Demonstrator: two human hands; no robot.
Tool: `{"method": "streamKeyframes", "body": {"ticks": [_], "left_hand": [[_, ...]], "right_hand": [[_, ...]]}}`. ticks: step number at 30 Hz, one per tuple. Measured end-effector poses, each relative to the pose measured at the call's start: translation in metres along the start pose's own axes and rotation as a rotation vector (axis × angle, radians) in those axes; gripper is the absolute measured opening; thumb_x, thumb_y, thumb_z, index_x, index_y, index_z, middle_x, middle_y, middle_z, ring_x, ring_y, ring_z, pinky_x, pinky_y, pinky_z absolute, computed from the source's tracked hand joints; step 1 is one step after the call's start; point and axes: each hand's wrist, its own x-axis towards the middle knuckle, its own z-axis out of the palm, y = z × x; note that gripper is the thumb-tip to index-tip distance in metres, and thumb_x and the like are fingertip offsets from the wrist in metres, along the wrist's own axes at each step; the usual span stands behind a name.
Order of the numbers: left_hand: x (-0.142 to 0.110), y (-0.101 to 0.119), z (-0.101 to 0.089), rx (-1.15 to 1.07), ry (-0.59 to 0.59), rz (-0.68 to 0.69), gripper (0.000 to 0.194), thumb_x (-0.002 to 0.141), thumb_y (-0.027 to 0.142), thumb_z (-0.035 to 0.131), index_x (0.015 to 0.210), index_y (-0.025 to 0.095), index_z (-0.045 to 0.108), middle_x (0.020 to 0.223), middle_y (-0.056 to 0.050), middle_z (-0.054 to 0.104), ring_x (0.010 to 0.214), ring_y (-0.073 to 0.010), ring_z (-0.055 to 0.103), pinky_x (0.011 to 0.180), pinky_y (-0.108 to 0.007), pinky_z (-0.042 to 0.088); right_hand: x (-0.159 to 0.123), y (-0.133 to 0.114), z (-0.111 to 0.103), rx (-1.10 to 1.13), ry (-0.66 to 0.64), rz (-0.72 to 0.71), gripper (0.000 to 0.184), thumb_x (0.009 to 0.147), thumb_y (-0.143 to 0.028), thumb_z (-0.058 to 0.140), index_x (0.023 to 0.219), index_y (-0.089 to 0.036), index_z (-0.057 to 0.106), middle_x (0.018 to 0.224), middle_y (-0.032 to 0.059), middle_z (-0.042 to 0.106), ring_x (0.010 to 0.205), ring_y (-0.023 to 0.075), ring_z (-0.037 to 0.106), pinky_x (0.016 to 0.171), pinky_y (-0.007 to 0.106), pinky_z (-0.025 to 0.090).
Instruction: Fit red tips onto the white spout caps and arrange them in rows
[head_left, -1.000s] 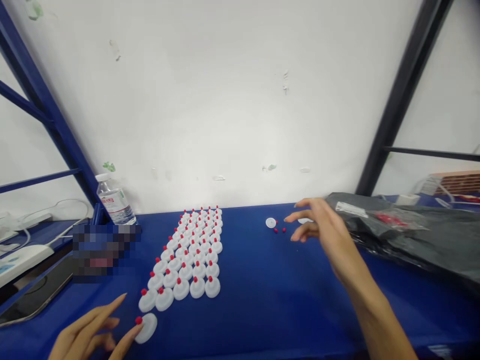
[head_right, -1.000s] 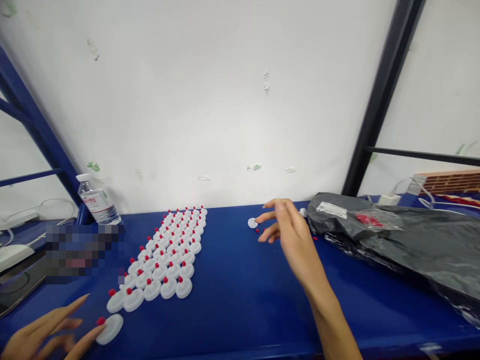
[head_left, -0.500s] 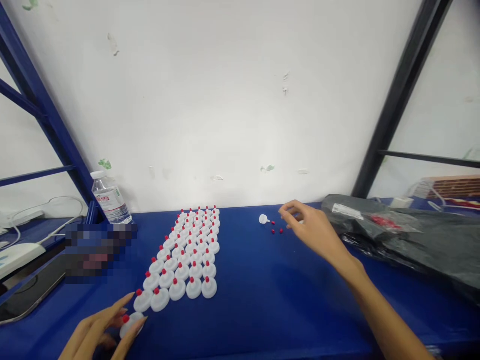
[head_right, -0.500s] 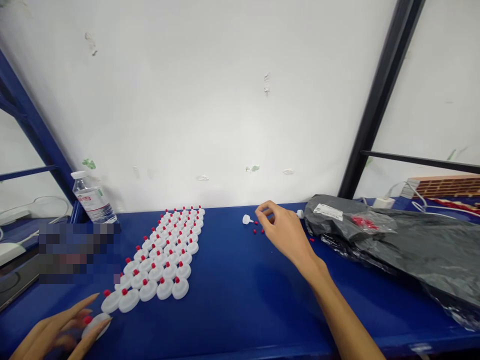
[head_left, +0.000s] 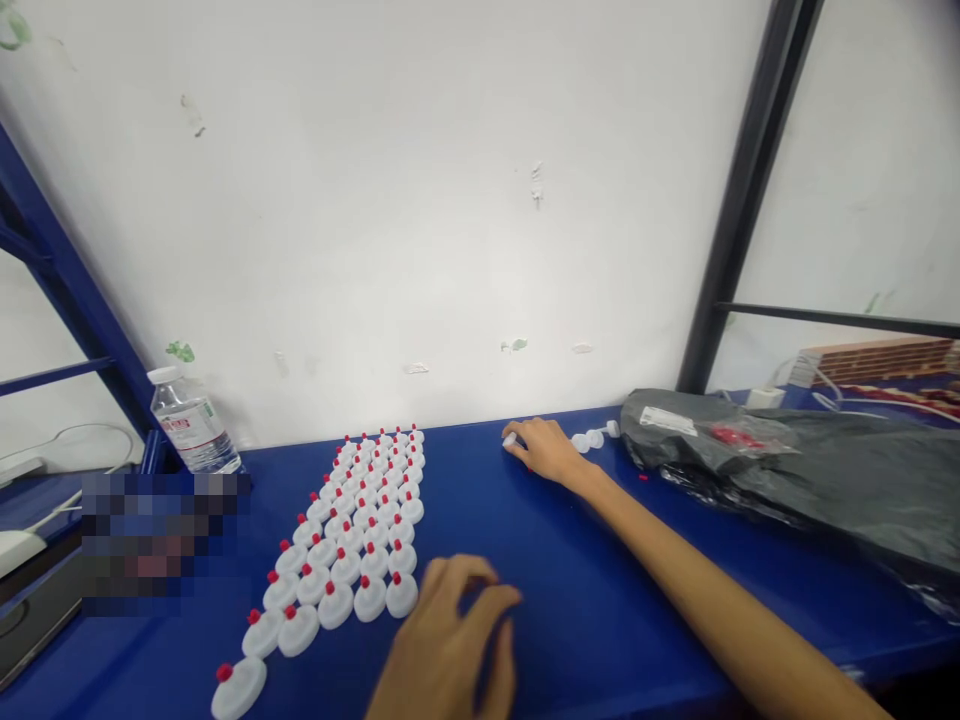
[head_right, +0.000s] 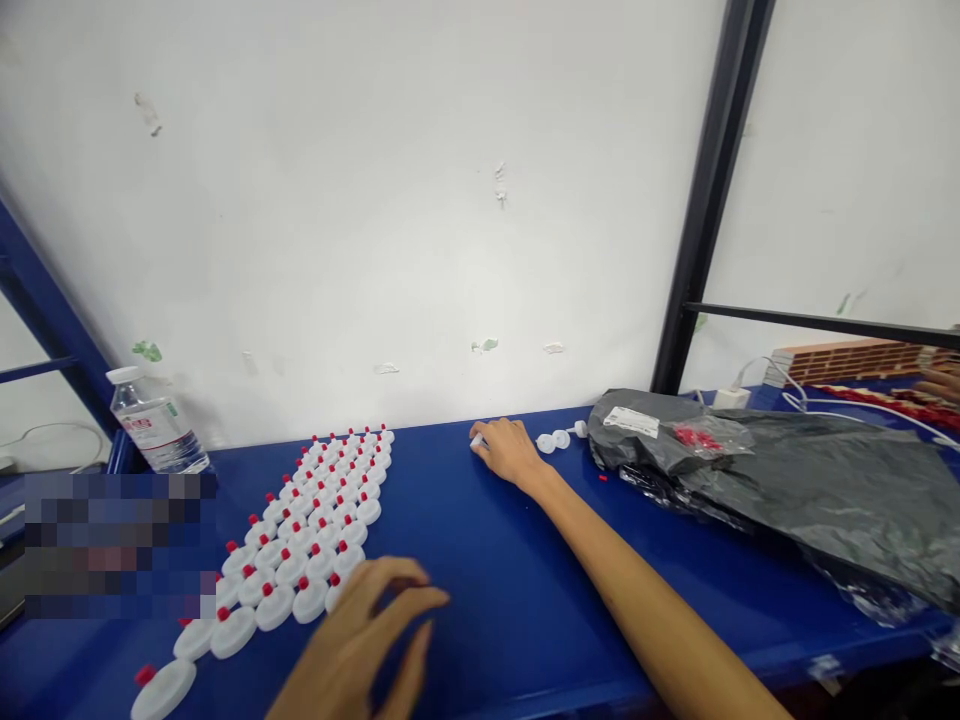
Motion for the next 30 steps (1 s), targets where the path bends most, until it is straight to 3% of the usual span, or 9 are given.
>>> {"method": "streamKeyframes", "body": {"ticks": [3,7,10,14,19,22,25,27,30], "left_hand": [[0.055,0.014,0.036,0.023,-0.254,-0.109,0.032,0.089,0.009,0.048,0.11,0.021,0.069,0.11,-0.011,0.065,0.099,-0.0229,0.064,0.083,-0.033,0.059],[0.111,0.003,0.078,0.324,-0.458,-0.283,0.036,0.088,0.007,0.051,0.123,0.006,0.062,0.12,-0.02,0.059,0.106,-0.0285,0.062,0.085,-0.037,0.058],[0.135,-0.012,0.101,0.391,-0.465,-0.32,0.036,0.09,0.003,0.048,0.125,0.001,0.06,0.119,-0.024,0.059,0.109,-0.03,0.062,0.082,-0.036,0.058],[0.144,-0.024,0.117,0.41,-0.47,-0.269,0.035,0.095,-0.001,0.039,0.114,0.008,0.067,0.116,-0.02,0.061,0.112,-0.0283,0.061,0.084,-0.035,0.057],[0.138,-0.021,0.11,0.394,-0.507,-0.212,0.032,0.092,-0.002,0.044,0.107,0.011,0.069,0.114,-0.016,0.063,0.106,-0.0257,0.063,0.085,-0.035,0.057],[0.127,-0.012,0.093,0.379,-0.518,-0.19,0.033,0.089,-0.003,0.045,0.11,0.011,0.067,0.115,-0.014,0.064,0.104,-0.0247,0.064,0.084,-0.034,0.057],[0.11,-0.006,0.073,0.351,-0.489,-0.148,0.033,0.086,-0.002,0.05,0.112,0.012,0.065,0.117,-0.012,0.062,0.099,-0.0235,0.064,0.079,-0.033,0.057],[0.102,-0.008,0.057,0.276,-0.378,-0.126,0.027,0.091,0.004,0.05,0.11,0.015,0.066,0.113,-0.01,0.063,0.093,-0.0212,0.064,0.076,-0.031,0.056],[0.1,-0.023,0.033,0.045,-0.08,-0.128,0.023,0.1,0.015,0.048,0.109,0.02,0.069,0.107,-0.007,0.066,0.089,-0.0171,0.066,0.082,-0.029,0.055]], "right_hand": [[-0.003,-0.001,-0.003,0.048,0.086,0.017,0.021,0.098,-0.033,0.055,0.109,-0.022,0.07,0.106,0.007,0.077,0.102,0.0237,0.07,0.09,0.032,0.045],[-0.006,0.006,-0.016,0.101,0.221,0.093,0.024,0.1,-0.036,0.05,0.109,-0.021,0.066,0.104,0.0077,0.076,0.099,0.0224,0.07,0.085,0.03,0.046],[-0.009,0.017,-0.024,0.123,0.288,0.151,0.023,0.099,-0.035,0.05,0.112,-0.021,0.063,0.096,0.0074,0.076,0.09,0.0224,0.07,0.079,0.03,0.045],[-0.013,0.028,-0.027,0.143,0.318,0.191,0.03,0.097,-0.035,0.052,0.122,-0.019,0.058,0.094,0.0076,0.075,0.088,0.0245,0.07,0.078,0.032,0.045],[-0.013,0.027,-0.023,0.188,0.294,0.175,0.04,0.096,-0.036,0.053,0.132,-0.018,0.056,0.096,0.0091,0.074,0.091,0.0258,0.069,0.083,0.034,0.046],[-0.011,0.024,-0.019,0.232,0.282,0.145,0.046,0.095,-0.037,0.054,0.136,-0.016,0.056,0.098,0.0107,0.073,0.094,0.0268,0.067,0.089,0.037,0.046],[-0.01,0.022,-0.016,0.302,0.269,0.115,0.041,0.093,-0.04,0.057,0.124,-0.016,0.066,0.097,0.0109,0.07,0.095,0.0275,0.065,0.094,0.04,0.045],[-0.009,0.019,-0.015,0.371,0.257,0.101,0.035,0.09,-0.041,0.059,0.114,-0.017,0.071,0.095,0.0099,0.069,0.095,0.0272,0.065,0.096,0.041,0.044],[-0.009,0.008,-0.016,0.518,0.236,0.096,0.034,0.088,-0.043,0.063,0.112,-0.02,0.07,0.095,0.0076,0.07,0.095,0.0251,0.066,0.095,0.04,0.046]]}}
